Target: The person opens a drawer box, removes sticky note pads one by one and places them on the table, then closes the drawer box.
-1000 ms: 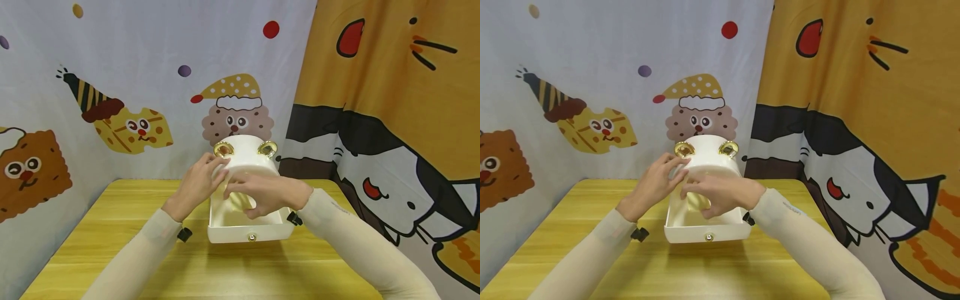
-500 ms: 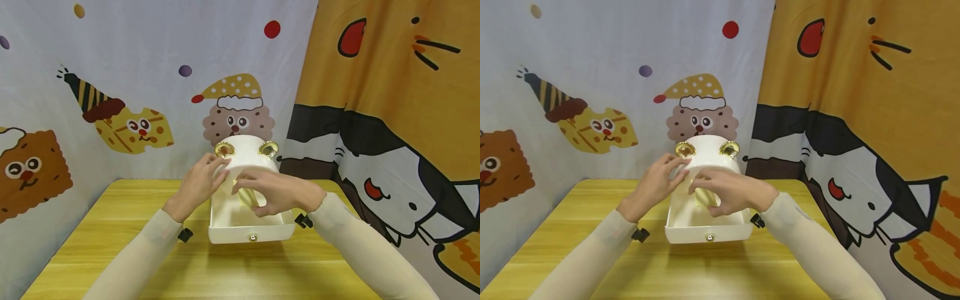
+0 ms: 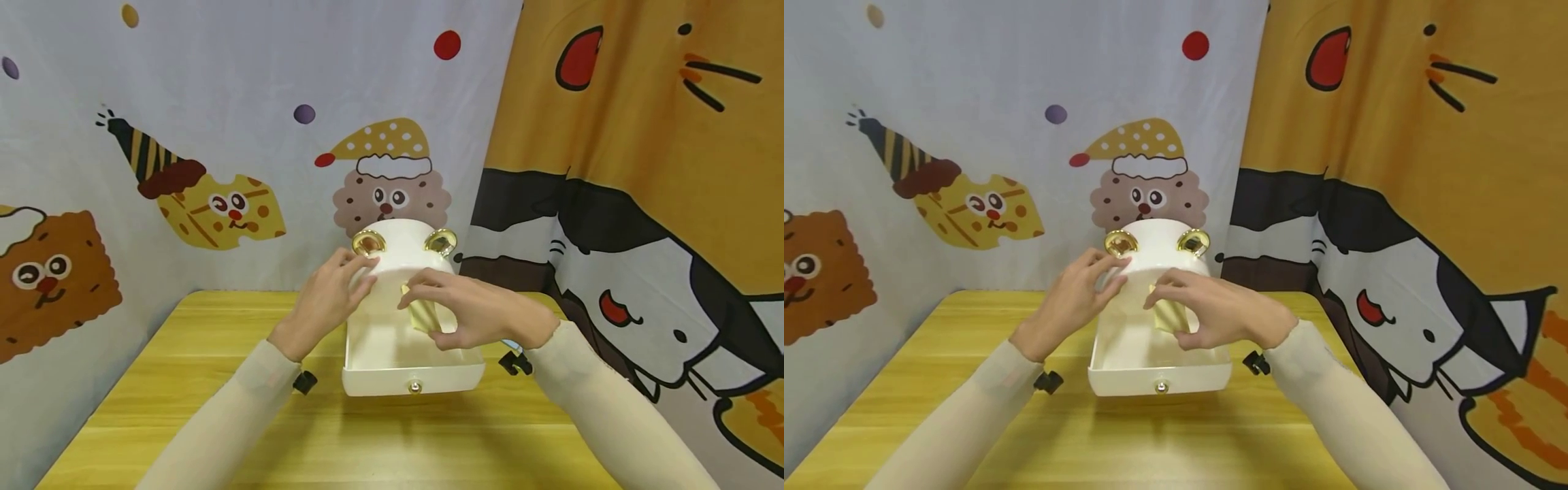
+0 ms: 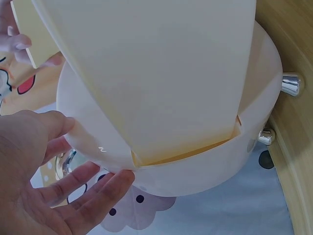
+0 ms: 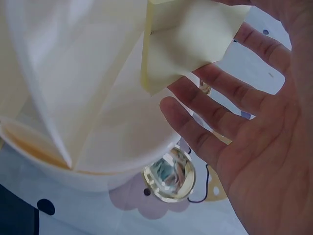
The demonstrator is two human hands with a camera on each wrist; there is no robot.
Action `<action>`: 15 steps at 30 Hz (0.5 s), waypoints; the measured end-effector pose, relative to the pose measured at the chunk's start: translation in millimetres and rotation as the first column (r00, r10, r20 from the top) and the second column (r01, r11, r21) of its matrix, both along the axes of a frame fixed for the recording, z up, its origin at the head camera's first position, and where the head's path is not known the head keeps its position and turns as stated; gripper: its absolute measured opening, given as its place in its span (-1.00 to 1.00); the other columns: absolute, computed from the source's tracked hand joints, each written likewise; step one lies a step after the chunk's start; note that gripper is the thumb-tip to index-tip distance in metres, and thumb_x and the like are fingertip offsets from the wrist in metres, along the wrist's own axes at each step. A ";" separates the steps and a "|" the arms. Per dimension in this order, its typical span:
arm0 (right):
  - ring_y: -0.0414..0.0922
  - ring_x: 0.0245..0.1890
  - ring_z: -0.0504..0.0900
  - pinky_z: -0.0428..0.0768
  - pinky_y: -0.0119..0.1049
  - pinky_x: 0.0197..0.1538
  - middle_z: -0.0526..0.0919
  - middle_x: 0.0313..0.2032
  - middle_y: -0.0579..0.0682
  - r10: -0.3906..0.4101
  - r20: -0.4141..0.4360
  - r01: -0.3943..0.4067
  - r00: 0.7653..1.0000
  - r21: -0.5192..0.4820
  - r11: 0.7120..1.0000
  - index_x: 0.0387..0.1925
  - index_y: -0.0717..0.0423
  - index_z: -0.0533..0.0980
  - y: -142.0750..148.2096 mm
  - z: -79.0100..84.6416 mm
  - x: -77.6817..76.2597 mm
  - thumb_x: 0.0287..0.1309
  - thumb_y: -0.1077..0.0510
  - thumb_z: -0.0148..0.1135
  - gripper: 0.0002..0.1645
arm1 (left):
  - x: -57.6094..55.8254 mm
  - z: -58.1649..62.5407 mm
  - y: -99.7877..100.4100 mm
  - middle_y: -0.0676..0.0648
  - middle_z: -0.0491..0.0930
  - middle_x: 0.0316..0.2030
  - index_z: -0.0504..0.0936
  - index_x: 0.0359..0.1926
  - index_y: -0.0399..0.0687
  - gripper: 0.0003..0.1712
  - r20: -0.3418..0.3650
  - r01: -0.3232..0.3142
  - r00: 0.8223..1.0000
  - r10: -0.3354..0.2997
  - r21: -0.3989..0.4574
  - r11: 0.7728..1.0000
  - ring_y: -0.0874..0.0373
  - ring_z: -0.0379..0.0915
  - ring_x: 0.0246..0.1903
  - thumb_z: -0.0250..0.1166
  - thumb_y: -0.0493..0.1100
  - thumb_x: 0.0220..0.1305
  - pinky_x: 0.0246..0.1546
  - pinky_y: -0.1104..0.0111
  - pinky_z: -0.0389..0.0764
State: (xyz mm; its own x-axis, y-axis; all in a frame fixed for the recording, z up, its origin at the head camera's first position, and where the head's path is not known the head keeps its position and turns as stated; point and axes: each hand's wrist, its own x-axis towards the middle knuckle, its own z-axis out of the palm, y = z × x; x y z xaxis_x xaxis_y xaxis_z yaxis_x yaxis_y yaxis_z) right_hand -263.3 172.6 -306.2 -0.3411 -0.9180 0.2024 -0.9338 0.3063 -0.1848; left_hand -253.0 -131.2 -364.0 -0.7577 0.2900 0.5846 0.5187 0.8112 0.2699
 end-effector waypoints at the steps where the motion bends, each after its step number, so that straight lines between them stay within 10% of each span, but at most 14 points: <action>1: -0.09 0.34 0.72 0.81 -0.06 0.33 0.62 0.48 0.03 -0.008 0.000 0.008 1.000 -0.001 1.000 0.43 -0.16 0.65 2.3 -0.3 0.1 0.26 0.12 0.65 -0.29 | 0.2 0.1 0.1 -0.22 0.74 0.11 0.82 0.39 -0.02 -0.61 0.002 0.000 1.000 0.000 -0.001 1.000 0.03 0.68 -0.35 0.47 -0.03 0.71 -0.35 0.20 0.82; 15: -0.08 0.36 0.70 0.75 0.00 0.41 0.66 0.43 -0.05 -0.081 -0.040 0.080 0.996 -0.042 0.996 0.48 -0.11 0.65 31.4 -1.3 -2.0 0.27 0.12 0.59 -0.26 | 1.5 1.4 0.2 -0.21 0.72 0.14 0.81 0.41 0.02 -0.60 0.047 -0.014 0.999 0.013 0.013 1.000 0.03 0.68 -0.31 0.45 -0.01 0.72 -0.35 0.18 0.80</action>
